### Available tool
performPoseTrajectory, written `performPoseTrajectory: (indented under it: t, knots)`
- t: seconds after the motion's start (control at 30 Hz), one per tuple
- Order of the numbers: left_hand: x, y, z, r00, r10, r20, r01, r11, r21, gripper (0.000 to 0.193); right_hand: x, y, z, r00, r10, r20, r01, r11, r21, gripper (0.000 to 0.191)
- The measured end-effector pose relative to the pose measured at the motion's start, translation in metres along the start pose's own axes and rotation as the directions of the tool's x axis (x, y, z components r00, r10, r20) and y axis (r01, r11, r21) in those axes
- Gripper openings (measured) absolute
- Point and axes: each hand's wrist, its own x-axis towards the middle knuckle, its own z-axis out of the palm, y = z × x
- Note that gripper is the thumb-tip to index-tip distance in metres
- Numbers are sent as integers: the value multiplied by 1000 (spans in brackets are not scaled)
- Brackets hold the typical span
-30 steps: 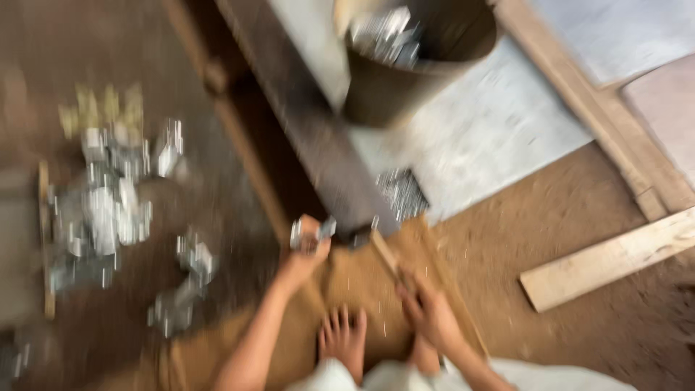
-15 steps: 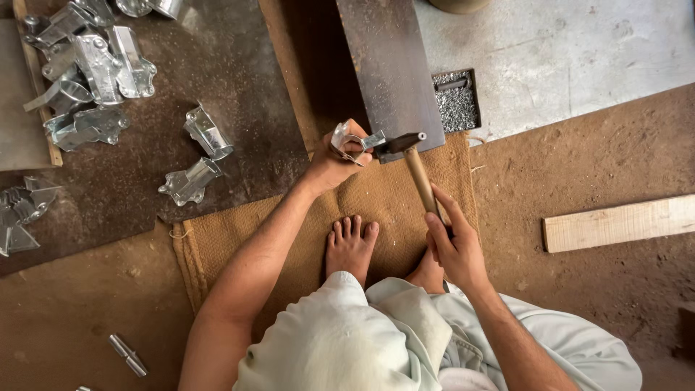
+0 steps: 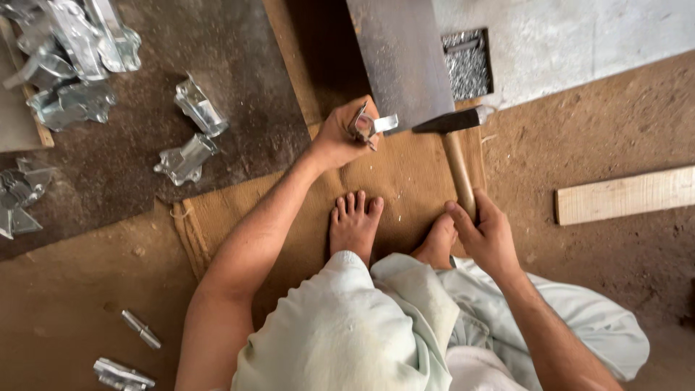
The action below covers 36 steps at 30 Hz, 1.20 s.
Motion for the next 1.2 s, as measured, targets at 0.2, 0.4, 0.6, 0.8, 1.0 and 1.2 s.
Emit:
performPoseTrajectory:
  t: [0.2,0.4,0.6,0.8,1.0,1.2]
  knots:
    - [5,-11,-1,995,96,40,-100,989,108,23,-5,-10,0,989,-142,34,143,990,-1,39]
    - [4,-17,-2,997,34,65,-35,999,18,20,-2,-25,-1,976,-218,-2,217,970,-111,24]
    - [5,-26,0,998,29,54,-30,999,20,21,8,-32,1,988,-150,27,149,914,-377,30]
    - [-1,-30,6,999,-25,22,28,995,-99,21,7,-33,2,966,-257,-10,242,922,-300,31]
    - [-2,-24,8,997,71,-23,-71,997,-10,20,12,-34,4,976,-217,13,211,931,-297,30]
    - [-5,-26,12,997,62,-45,-63,997,-35,20,13,-29,3,969,-243,36,238,893,-381,34]
